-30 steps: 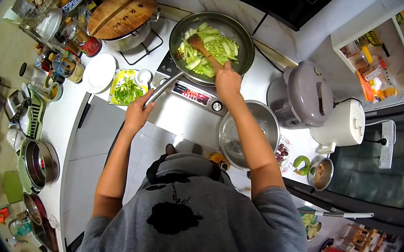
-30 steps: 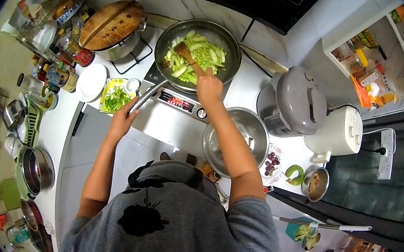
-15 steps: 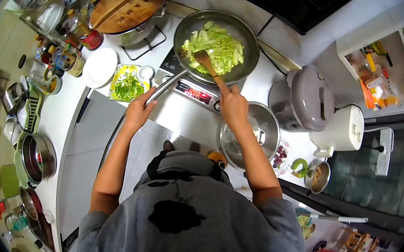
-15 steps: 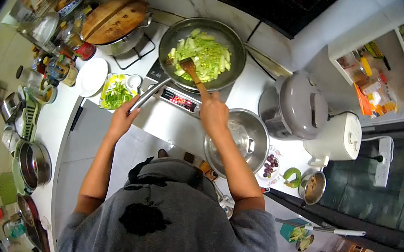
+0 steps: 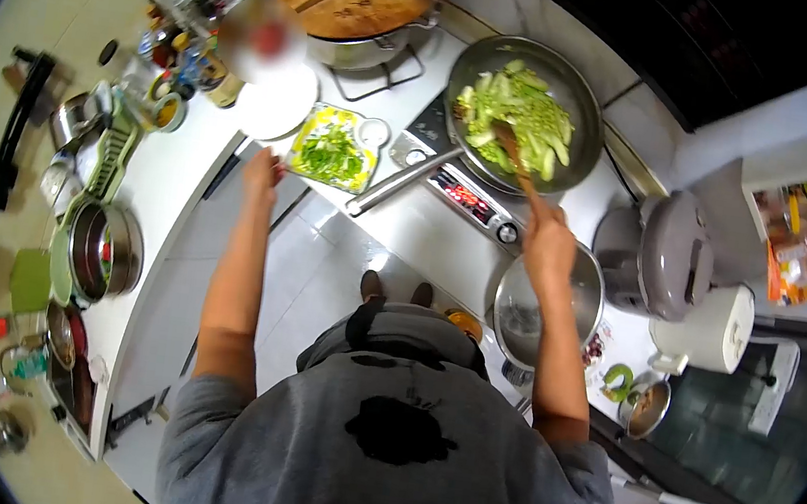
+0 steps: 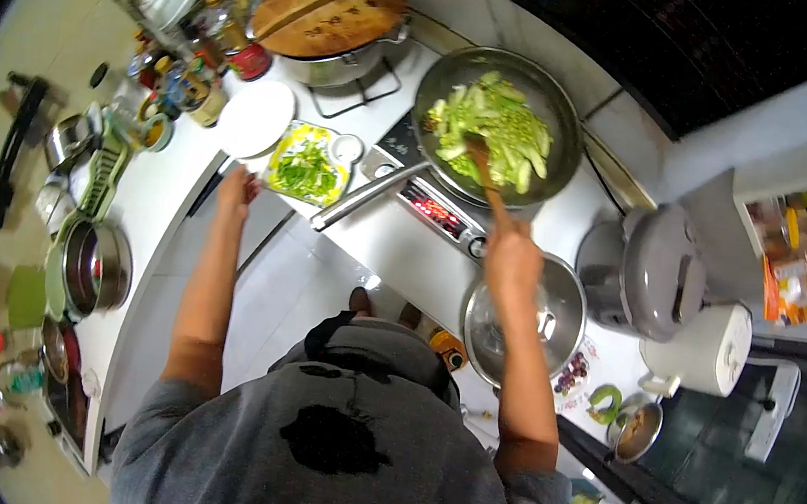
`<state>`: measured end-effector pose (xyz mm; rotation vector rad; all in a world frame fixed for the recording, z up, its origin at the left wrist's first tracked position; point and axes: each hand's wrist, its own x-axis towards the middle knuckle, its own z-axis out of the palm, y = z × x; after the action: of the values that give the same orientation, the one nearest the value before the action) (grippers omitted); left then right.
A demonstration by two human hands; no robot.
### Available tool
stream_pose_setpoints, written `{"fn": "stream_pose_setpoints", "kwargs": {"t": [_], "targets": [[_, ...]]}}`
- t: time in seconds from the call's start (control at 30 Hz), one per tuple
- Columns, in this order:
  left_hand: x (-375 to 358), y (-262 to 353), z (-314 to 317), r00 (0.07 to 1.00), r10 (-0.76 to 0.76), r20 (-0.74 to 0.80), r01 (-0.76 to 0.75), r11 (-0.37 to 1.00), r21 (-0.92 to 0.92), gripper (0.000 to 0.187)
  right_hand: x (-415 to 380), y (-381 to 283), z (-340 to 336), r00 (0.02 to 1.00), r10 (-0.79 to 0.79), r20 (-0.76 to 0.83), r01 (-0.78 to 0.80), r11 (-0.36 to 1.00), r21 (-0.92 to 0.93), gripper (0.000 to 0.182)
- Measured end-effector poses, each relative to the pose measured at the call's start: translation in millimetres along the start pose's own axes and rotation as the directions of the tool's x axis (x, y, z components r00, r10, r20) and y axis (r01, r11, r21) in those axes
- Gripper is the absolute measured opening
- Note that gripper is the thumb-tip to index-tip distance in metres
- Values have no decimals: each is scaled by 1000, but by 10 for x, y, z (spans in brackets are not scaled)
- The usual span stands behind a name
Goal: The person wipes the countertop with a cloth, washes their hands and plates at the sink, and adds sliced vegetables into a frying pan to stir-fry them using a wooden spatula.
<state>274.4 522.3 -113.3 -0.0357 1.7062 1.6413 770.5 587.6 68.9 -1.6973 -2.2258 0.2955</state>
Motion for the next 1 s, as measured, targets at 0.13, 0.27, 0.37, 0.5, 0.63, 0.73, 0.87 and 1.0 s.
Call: {"fn": "stream_pose_setpoints", "kwargs": {"t": [0.13, 0.27, 0.37, 0.5, 0.63, 0.73, 0.87, 1.0], "targets": [[684, -61, -251, 975, -218, -30, 214, 972, -95, 29, 233, -62, 349, 996, -59, -66, 53, 994, -98, 37], [1085, -91, -188, 963, -265, -41, 252, 947, -199, 30, 372, -43, 286, 997, 63, -54, -74, 968, -239, 41], [1075, 15, -102, 944, -292, 154, 324, 908, -267, 27, 236, -141, 28, 995, 90, -32, -95, 971, -221, 44], [1260, -37, -36, 947, -267, 180, 307, 915, -261, 26, -81, -327, -256, 997, 78, 27, -72, 980, -188, 37], [1406, -57, -36, 955, -246, 163, 285, 911, -299, 23, -174, -348, -439, 989, 147, -28, -150, 967, -207, 32], [1505, -76, -78, 976, -191, 104, 215, 916, -338, 21, -157, -333, -498, 968, 217, -129, -244, 935, -258, 31], [1432, -93, -250, 975, -208, 74, 221, 928, -301, 18, -168, -76, -252, 973, 229, -27, -229, 943, -241, 30], [1053, -94, -473, 983, -174, 55, 182, 920, -348, 19, -160, -239, -408, 979, 203, 12, -195, 953, -231, 27]]}}
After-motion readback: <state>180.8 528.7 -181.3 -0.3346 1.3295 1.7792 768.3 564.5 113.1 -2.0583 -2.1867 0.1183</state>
